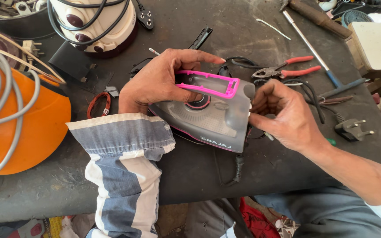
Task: The person repairs an electric steam iron at a cluttered workbench. They open the plastic housing, manipulate the internal wiring and cord connection, reposition the base and handle parts, and use a screwdriver to work on the iron's base plate.
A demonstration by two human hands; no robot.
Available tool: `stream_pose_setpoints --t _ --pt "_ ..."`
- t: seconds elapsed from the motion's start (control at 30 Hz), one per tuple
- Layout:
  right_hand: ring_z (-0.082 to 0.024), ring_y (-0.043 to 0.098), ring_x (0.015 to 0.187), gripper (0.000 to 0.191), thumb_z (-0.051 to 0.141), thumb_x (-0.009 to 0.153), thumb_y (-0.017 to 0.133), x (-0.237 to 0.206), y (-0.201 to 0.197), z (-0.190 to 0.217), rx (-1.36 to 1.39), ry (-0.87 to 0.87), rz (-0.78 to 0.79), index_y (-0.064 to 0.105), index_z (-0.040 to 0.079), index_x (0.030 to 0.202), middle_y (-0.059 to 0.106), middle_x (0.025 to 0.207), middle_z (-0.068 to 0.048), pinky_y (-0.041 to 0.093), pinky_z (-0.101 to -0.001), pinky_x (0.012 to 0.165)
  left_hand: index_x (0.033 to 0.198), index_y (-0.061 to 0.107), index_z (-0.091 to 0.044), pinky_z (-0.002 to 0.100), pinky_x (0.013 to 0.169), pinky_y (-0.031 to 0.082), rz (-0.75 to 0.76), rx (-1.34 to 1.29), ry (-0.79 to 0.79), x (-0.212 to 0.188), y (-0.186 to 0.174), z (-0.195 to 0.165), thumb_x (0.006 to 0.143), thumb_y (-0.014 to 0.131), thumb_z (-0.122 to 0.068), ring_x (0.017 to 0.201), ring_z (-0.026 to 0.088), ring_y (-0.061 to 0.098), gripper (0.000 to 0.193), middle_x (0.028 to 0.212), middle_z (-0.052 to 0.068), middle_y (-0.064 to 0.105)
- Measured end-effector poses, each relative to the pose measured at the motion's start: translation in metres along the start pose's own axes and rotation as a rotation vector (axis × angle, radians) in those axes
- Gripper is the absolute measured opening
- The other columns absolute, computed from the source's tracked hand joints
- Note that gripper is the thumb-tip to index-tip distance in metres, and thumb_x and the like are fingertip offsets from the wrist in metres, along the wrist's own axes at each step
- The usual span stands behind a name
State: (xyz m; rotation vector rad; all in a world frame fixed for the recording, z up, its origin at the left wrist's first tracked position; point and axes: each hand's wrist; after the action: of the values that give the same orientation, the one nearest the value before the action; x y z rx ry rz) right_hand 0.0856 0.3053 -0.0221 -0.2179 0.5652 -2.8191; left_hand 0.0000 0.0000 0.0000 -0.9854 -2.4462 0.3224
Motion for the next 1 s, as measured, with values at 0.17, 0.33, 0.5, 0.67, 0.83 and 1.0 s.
stream_pose_setpoints --t 0.17,0.33,0.5,0.67,0.83,1.0 --pt "-0.012 0.074 0.087 0.029 -0.002 0.083 0.078 -0.013 -0.033 -0.009 -0.002 0.001 0.005 0.062 0.002 0.106 0.074 0.095 -0.006 0.061 -0.0272 0.08 0.14 0.067 -0.011 0.023 0.062 0.035 -0.003 -0.004 -0.036 0.024 0.035 -0.003 0.068 0.077 0.002 0.066 0.003 0.042 0.074 0.07 -0.009 0.046" --pt "-0.014 0.077 0.095 0.041 -0.002 0.08 0.078 -0.038 -0.059 -0.024 -0.144 -0.104 0.047 0.063 0.001 0.117 0.077 0.103 -0.007 0.063 -0.0283 0.085 0.142 0.064 -0.007 0.022 0.064 0.036 0.018 -0.064 -0.068 0.036 0.07 0.005 0.07 0.076 0.003 0.07 0.001 0.044 0.074 0.073 -0.011 0.05" --pt "-0.014 0.077 0.093 0.036 -0.002 0.083 0.078 -0.051 -0.094 -0.057 -0.159 -0.155 0.035 0.063 0.001 0.116 0.077 0.101 -0.007 0.064 -0.0284 0.085 0.141 0.065 -0.006 0.021 0.065 0.034 0.005 -0.044 -0.072 0.062 0.11 0.016 0.07 0.08 0.001 0.069 0.001 0.042 0.073 0.071 -0.012 0.047" --pt "-0.013 0.077 0.088 0.041 0.0 0.081 0.08 -0.042 -0.097 -0.048 -0.21 -0.144 0.02 0.064 0.003 0.118 0.077 0.095 -0.006 0.063 -0.0276 0.083 0.14 0.066 -0.006 0.02 0.065 0.034 -0.006 -0.081 -0.081 0.068 0.103 0.013 0.067 0.079 0.003 0.068 0.001 0.042 0.074 0.07 -0.012 0.046" --pt "-0.014 0.078 0.089 0.045 0.001 0.082 0.081 -0.029 -0.068 -0.017 -0.306 -0.245 -0.009 0.062 0.004 0.123 0.078 0.097 -0.007 0.064 -0.0279 0.082 0.14 0.066 -0.007 0.02 0.065 0.035 -0.005 -0.068 -0.059 0.046 0.064 0.001 0.067 0.078 0.003 0.067 0.0 0.042 0.075 0.069 -0.012 0.047" --pt "-0.015 0.079 0.089 0.052 0.001 0.083 0.081 -0.027 -0.05 -0.02 -0.347 -0.321 -0.041 0.058 0.005 0.129 0.079 0.096 -0.006 0.063 -0.0283 0.082 0.141 0.064 -0.006 0.02 0.068 0.039 0.012 -0.1 -0.062 0.033 0.054 0.006 0.07 0.081 0.001 0.07 -0.001 0.048 0.073 0.073 -0.012 0.054"
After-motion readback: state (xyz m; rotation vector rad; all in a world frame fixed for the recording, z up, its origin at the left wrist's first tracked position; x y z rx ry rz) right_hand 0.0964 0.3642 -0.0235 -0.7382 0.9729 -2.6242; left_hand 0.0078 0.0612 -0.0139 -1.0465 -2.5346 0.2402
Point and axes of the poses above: each hand's wrist, its own x-axis towards the middle knuckle, its own y-axis out of the palm, z = x × y
